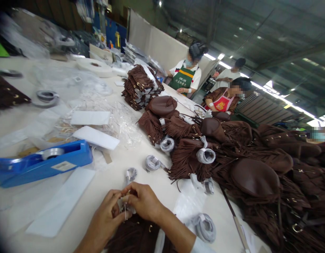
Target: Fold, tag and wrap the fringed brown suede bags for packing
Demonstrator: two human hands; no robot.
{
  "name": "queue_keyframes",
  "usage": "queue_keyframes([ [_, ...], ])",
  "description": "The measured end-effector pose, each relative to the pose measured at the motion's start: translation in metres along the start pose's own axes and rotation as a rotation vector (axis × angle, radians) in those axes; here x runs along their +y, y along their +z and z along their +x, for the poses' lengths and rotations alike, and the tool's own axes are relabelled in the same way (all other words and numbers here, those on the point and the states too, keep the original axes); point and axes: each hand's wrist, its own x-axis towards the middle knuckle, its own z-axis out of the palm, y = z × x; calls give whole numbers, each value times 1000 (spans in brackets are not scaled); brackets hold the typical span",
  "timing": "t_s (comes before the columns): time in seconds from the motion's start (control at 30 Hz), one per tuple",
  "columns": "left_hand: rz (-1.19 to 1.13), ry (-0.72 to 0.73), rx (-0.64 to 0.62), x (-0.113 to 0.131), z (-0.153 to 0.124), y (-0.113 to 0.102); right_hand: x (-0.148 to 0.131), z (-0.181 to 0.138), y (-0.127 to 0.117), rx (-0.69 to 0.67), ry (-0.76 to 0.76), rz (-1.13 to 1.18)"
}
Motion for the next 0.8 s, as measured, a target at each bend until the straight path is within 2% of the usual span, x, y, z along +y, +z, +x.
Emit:
queue_keyframes([
  [0.2,121,42,45,3,-2,12,-3,-5,-1,47,30,-65],
  [0.37,208,48,-8,0,5,8,-3,-22,0,61,-47,-206],
  [0.63,22,79,-152,14,14,-9,24,-25,14,191,-106,-259],
  [0.73,-91,-1,-135,16,16,-13,20,-25,18,274,-154,-303],
  [0.8,-137,-64,-86,14,18,-14,14,-28,20,347,-204,-415],
])
